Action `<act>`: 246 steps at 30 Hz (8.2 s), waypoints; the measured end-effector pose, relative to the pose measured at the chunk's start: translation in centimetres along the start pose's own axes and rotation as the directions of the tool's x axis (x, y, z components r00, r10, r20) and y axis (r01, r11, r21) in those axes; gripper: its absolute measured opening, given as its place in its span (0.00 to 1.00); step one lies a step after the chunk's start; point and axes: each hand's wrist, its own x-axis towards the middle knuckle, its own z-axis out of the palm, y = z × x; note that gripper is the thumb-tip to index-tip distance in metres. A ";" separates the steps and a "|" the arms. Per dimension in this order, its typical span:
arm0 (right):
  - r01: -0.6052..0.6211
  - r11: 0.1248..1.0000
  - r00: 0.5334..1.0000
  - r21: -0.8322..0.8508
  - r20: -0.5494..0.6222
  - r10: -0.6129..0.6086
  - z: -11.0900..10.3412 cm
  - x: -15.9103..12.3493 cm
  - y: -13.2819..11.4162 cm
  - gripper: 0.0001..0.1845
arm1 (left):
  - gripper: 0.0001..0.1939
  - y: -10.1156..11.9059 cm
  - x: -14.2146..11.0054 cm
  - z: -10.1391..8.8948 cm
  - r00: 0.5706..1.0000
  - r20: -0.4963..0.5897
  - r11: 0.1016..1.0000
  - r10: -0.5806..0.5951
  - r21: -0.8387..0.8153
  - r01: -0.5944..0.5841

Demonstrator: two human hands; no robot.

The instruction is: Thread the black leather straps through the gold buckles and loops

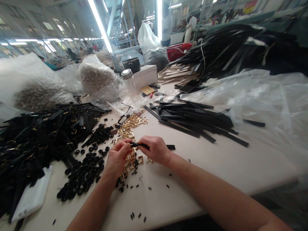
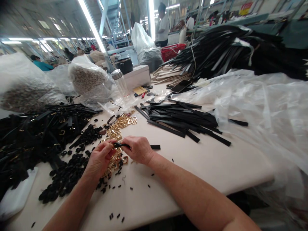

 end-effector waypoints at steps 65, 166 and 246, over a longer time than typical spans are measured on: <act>0.004 0.993 0.999 0.114 -0.034 0.000 0.6 -0.1 0.3 0.05 | 0.15 -0.6 -0.7 0.6 0.997 0.078 0.991 -0.022 0.130 0.012; -0.382 0.850 0.924 0.363 0.160 0.347 0.3 0.4 -0.5 0.14 | 0.03 1.1 -1.4 1.8 0.861 0.146 0.698 0.487 0.527 -0.484; -0.506 0.623 0.862 0.596 0.377 0.339 0.8 0.2 -0.5 0.14 | 0.10 1.5 -0.3 0.0 0.987 0.156 0.986 -0.024 0.165 -0.002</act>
